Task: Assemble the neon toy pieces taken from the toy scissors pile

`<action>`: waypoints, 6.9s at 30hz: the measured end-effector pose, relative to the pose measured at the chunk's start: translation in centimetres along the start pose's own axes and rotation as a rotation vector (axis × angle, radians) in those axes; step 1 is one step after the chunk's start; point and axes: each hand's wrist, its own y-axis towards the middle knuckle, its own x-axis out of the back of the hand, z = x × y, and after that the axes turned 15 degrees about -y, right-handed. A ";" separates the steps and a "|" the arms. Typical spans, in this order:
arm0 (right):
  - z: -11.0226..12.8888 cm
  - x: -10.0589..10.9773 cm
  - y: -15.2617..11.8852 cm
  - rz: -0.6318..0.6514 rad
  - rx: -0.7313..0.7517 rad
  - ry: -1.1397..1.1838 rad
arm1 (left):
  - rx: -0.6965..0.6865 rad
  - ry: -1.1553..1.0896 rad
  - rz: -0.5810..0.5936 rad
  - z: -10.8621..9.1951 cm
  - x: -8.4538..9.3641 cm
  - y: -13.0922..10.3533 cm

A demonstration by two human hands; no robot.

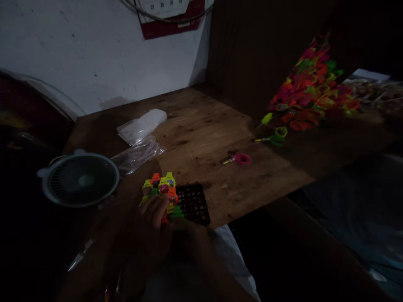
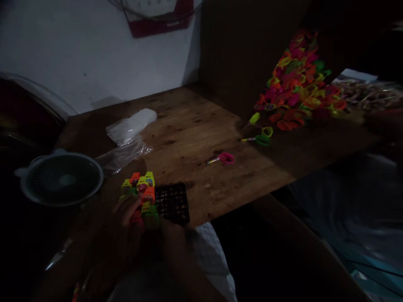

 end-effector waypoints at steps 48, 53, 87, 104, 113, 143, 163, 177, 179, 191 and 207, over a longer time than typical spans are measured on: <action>1.4 1.0 4.4 -0.007 0.071 0.208 | 0.025 0.018 -0.027 0.1 1.0 -0.5; 1.3 -1.1 3.8 -0.049 0.024 0.210 | -0.048 0.087 0.092 -0.1 0.5 1.3; -1.9 4.6 9.8 0.113 -0.138 0.674 | 0.065 0.029 -0.043 0.0 0.2 2.0; -1.2 2.3 9.8 0.040 0.028 0.149 | 0.123 -0.087 -0.189 0.3 -1.7 1.3; 1.1 2.1 8.9 0.004 0.138 -0.067 | 0.097 -0.013 -0.220 0.3 -1.6 1.5; -7.1 20.5 14.0 -0.500 -0.565 -0.476 | 0.207 -0.178 -0.190 1.1 -1.9 1.3; -1.3 2.6 9.3 -0.151 -0.088 0.192 | 0.265 -0.329 -0.289 0.6 -1.4 2.7; -1.1 4.4 9.7 0.063 0.322 -0.066 | 0.150 -0.065 -0.093 2.0 -2.6 3.0; -1.7 8.4 11.6 0.075 0.210 -0.255 | 0.129 -0.051 -0.116 2.1 -2.6 2.8; -8.9 26.7 22.4 -0.354 -0.746 -0.974 | -0.019 -0.004 -0.276 2.8 -3.0 2.5; -8.7 16.3 10.6 -0.421 -0.198 -0.144 | 0.038 -0.057 -0.234 1.8 -2.3 2.7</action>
